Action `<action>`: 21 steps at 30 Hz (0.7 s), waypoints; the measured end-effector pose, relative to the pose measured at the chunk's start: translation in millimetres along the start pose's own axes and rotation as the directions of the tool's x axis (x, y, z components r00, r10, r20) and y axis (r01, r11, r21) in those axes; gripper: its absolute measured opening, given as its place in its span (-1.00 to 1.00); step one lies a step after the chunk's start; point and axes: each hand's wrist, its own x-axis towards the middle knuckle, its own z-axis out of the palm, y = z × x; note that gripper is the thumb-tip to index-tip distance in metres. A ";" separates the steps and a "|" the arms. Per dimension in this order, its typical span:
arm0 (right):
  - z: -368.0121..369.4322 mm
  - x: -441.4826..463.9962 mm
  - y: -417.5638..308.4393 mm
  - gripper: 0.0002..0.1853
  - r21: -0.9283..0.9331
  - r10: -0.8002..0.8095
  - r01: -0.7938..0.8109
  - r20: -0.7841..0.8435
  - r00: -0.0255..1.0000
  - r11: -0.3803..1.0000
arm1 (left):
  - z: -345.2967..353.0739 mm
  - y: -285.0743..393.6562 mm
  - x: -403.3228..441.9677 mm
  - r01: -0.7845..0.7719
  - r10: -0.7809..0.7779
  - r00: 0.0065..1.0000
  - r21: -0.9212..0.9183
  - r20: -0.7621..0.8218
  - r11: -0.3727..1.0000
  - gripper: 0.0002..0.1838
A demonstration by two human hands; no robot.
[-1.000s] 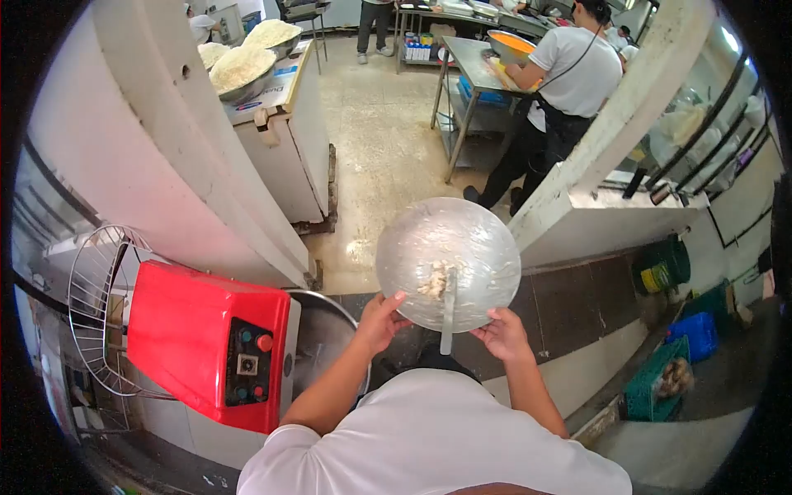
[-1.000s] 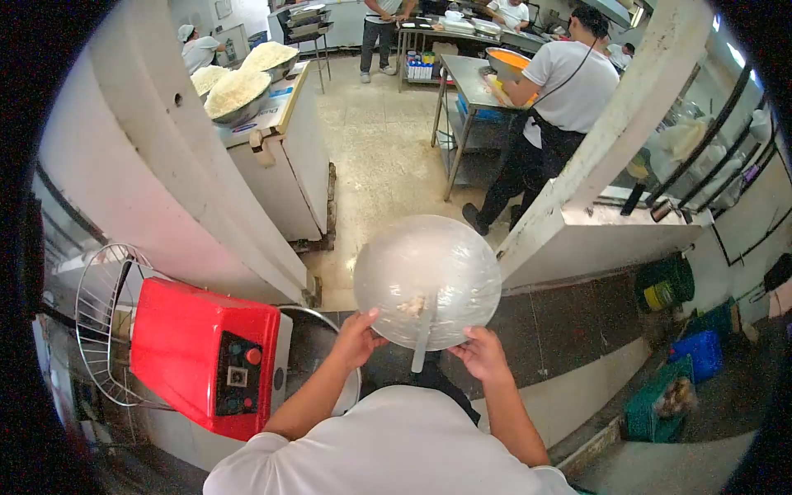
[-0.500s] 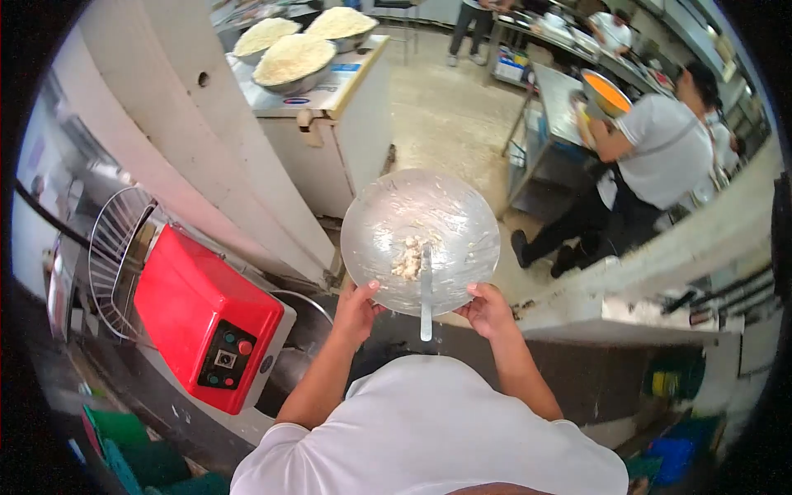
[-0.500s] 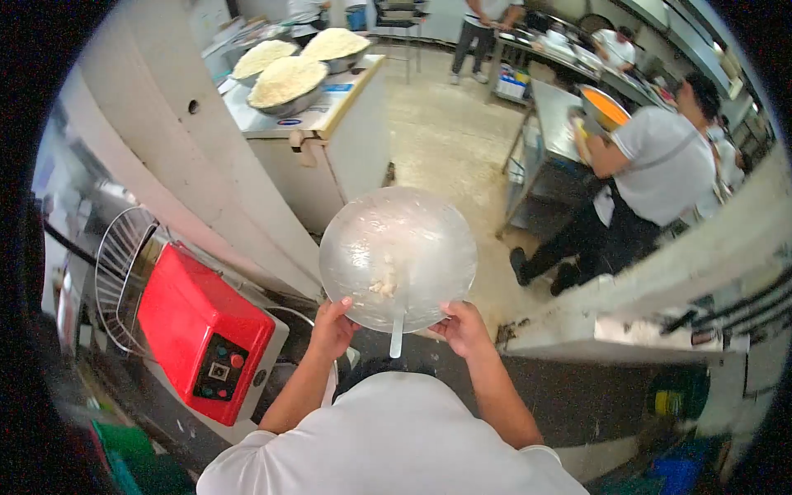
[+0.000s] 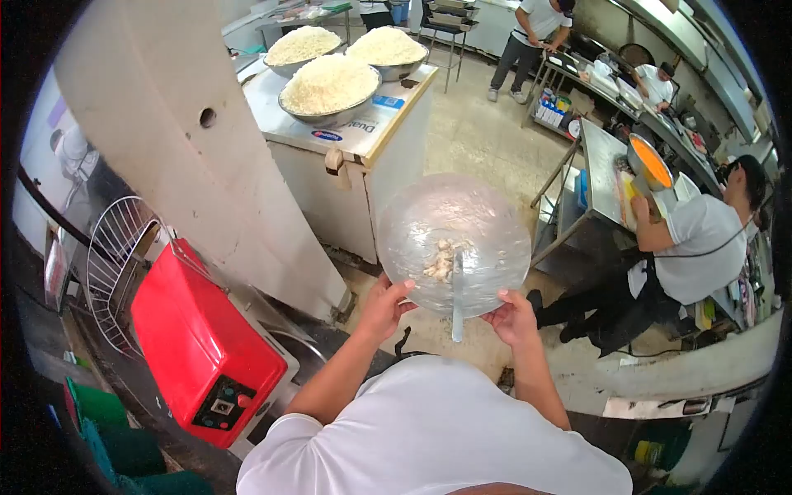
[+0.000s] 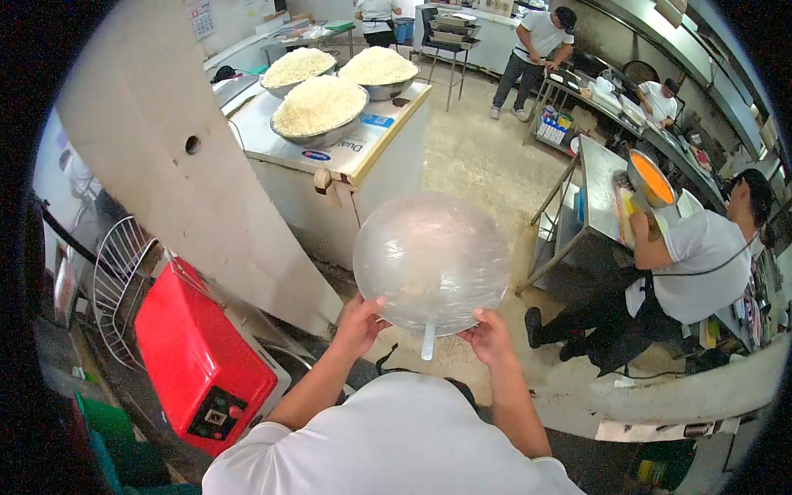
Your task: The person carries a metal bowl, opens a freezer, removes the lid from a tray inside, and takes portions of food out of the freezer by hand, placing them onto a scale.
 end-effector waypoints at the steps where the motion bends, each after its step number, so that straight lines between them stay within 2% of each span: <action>1: 0.8 9.3 -7.4 -0.53 0.019 -0.006 0.006 -0.014 1.000 1.000 | 1.5 1.0 14.2 0.000 0.000 1.000 0.001 -0.002 1.000 -0.29; 9: -37.1 117.2 -69.2 -0.49 0.046 -0.005 0.006 -0.023 1.000 0.999 | 37.5 3.0 138.8 0.016 -0.015 0.999 -0.010 0.044 1.000 -0.29; 13: -62.6 196.4 -113.7 -0.47 0.034 -0.047 0.047 0.012 0.999 0.998 | 62.3 -0.9 225.4 0.005 -0.005 1.000 0.024 0.006 1.000 -0.30; 15: -76.3 232.7 -138.3 -0.47 0.022 -0.055 0.055 0.027 0.998 0.998 | 74.9 -3.3 270.4 -0.006 0.004 0.998 0.025 0.063 1.000 -0.32; 18: -91.2 289.9 -180.3 -0.47 -0.006 -0.047 0.047 0.007 0.999 0.999 | 101.2 1.4 332.3 -0.014 0.014 1.000 0.018 0.024 1.000 -0.32; 21: -98.2 346.8 -223.2 -0.49 -0.027 -0.009 0.010 0.057 0.998 1.000 | 123.2 12.1 385.6 -0.049 0.049 0.999 0.023 -0.003 0.999 -0.33</action>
